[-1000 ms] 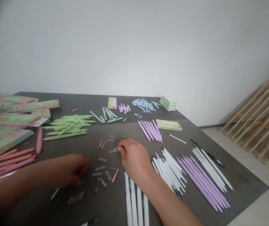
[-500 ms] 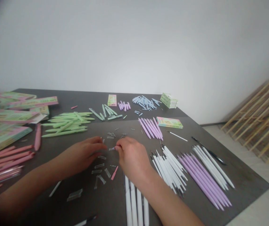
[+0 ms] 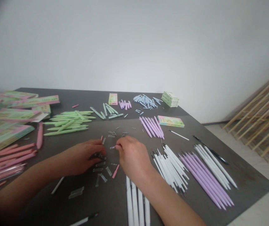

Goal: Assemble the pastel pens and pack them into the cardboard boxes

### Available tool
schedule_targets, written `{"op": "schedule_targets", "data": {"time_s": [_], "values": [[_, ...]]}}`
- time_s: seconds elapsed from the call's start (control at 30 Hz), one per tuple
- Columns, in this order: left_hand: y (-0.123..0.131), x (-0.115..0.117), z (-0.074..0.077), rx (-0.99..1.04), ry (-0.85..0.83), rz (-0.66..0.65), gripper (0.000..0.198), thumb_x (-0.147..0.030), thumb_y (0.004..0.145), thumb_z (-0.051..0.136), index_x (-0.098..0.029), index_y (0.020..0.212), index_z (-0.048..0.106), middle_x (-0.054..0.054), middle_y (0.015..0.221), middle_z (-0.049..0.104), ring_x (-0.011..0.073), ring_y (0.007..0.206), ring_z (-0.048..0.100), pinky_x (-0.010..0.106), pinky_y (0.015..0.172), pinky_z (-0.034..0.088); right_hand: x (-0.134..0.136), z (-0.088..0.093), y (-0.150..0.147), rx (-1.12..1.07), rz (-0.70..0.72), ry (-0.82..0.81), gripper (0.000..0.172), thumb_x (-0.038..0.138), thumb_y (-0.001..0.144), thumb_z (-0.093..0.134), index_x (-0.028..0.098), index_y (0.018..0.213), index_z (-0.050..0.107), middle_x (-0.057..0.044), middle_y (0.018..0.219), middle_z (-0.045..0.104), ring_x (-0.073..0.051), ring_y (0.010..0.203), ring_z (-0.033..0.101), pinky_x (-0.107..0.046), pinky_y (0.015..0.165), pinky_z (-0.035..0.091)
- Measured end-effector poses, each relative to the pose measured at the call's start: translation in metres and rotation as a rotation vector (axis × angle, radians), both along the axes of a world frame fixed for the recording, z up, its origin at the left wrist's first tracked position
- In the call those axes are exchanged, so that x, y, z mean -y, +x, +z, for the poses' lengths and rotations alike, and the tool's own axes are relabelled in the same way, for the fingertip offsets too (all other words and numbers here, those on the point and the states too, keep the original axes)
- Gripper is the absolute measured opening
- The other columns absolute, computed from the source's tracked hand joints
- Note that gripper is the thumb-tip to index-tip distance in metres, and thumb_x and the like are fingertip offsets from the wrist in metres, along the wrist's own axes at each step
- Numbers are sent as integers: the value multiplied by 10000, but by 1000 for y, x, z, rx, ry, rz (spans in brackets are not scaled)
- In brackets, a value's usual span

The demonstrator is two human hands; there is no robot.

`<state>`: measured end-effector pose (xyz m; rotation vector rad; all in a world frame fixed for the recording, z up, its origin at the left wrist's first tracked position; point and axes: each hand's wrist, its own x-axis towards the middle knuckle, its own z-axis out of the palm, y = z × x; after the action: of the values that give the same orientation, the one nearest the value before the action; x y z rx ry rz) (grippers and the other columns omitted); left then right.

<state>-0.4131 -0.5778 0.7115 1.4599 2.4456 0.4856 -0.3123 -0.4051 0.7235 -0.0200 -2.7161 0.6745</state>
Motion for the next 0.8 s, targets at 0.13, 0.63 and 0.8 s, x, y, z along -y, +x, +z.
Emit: {"op": "schedule_targets", "data": {"time_s": [0.13, 0.63, 0.8], "values": [[2, 0, -5, -58, 2, -17, 159, -126, 763, 431, -207, 753, 568, 47, 854, 599, 186, 807, 565, 272, 692, 415, 0, -1, 0, 2, 5, -5, 100, 130, 818, 552, 187, 793, 630, -14, 774, 641, -155, 720, 585, -251, 640, 391], [4, -4, 27, 1216, 816, 511, 203, -167, 727, 647, -165, 930, 627, 52, 821, 719, 142, 751, 660, 233, 708, 507, 16, 4, 10, -316, 187, -547, 146, 105, 780, 594, 205, 852, 672, -2, 770, 662, -127, 687, 608, -235, 631, 476], [17, -11, 28, 1379, 874, 584, 61, -131, 760, 613, -144, 820, 611, 92, 947, 716, 152, 807, 676, 250, 757, 536, 14, 7, 9, -477, 193, -467, 192, 74, 795, 562, 196, 896, 670, -27, 817, 681, -139, 750, 628, -246, 684, 494]]}}
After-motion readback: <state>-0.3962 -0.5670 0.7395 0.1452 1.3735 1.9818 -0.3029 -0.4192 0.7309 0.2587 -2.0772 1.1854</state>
